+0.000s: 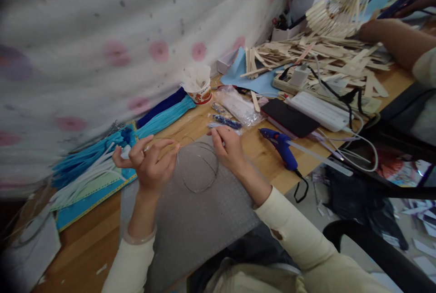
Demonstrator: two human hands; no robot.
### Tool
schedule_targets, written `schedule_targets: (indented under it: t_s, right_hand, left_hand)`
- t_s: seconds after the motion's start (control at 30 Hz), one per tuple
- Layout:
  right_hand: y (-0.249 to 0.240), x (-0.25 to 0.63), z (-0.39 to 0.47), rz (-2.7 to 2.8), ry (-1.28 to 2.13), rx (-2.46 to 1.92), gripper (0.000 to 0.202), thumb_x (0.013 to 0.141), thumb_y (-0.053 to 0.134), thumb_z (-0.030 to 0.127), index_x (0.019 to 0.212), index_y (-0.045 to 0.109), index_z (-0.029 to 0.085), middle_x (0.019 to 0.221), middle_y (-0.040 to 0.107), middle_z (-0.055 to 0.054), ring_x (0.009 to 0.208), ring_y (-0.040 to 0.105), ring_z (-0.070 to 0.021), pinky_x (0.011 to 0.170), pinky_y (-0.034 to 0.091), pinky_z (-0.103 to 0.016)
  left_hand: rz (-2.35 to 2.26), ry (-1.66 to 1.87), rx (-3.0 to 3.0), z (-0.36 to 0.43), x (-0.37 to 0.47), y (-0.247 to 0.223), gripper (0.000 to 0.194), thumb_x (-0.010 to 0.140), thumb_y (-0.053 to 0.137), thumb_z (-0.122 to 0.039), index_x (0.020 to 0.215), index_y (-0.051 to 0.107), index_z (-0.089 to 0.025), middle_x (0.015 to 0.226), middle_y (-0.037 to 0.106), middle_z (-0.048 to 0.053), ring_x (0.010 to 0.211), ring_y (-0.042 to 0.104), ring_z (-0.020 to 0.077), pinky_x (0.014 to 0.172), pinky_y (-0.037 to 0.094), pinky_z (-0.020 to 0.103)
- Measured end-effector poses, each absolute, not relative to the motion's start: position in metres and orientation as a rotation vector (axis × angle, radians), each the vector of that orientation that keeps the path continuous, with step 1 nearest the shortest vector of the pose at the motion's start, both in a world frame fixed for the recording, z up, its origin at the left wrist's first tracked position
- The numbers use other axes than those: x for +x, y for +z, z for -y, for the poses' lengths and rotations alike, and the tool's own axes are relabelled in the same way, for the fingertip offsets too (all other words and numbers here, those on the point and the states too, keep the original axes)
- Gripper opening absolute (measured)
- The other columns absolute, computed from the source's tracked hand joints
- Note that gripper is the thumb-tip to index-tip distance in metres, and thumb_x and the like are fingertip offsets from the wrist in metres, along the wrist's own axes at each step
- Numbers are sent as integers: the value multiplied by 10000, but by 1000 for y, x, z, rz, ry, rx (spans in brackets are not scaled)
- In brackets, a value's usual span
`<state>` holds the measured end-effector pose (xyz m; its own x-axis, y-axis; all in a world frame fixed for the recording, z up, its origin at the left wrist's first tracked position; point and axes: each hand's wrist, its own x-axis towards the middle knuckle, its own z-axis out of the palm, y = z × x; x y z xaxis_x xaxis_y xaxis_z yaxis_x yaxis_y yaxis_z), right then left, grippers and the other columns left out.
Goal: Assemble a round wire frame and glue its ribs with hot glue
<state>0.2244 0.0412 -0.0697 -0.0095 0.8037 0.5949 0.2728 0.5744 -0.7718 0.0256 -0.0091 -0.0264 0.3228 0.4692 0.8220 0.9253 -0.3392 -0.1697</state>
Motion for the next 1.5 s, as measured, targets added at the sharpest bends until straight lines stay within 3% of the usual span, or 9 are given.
schedule_targets:
  t_s: [0.3,0.53,0.83,1.1,1.5]
  right_hand:
    - [-73,224,-45,1621,514,-1066,334,985,388,327,808,638,195,663,583,-9,661,533,-151,674,393,-290]
    - [-77,223,-54,1974,638,-1486,246,907,454,205,878,690,142,859,708,-97,774,596,-182,697,391,-283]
    - [-79,225,-54,2136,711,-1540,239,882,503,186,908,737,142,931,757,-120,826,656,-215,702,393,-286]
    - [-76,225,-55,2179,735,-1583,246,907,494,188,972,728,156,979,753,-111,883,665,-214,731,408,-279]
    - [-78,227,-55,2195,785,-1658,150,878,596,235,937,718,171,926,753,-80,867,669,-203,705,414,-270]
  left_hand:
    - [1148,-893,-1941,9,24,-22,154,848,706,-189,739,672,-294,871,720,-44,1180,535,242,1135,121,530]
    - [1208,-928,-2010,10,23,-26,154,853,696,-188,762,692,-312,907,724,-34,1181,537,253,1123,105,561]
    - [1177,-879,-2019,11,28,-20,187,853,701,-166,742,674,-314,887,741,-34,1116,569,220,1107,214,507]
    - [1208,-941,-2059,11,27,-24,177,852,694,-147,760,681,-298,899,721,-30,1148,550,229,1122,127,529]
    - [1212,-903,-1997,13,33,-21,144,842,714,-156,791,682,-287,851,743,-31,1090,568,210,1129,187,483]
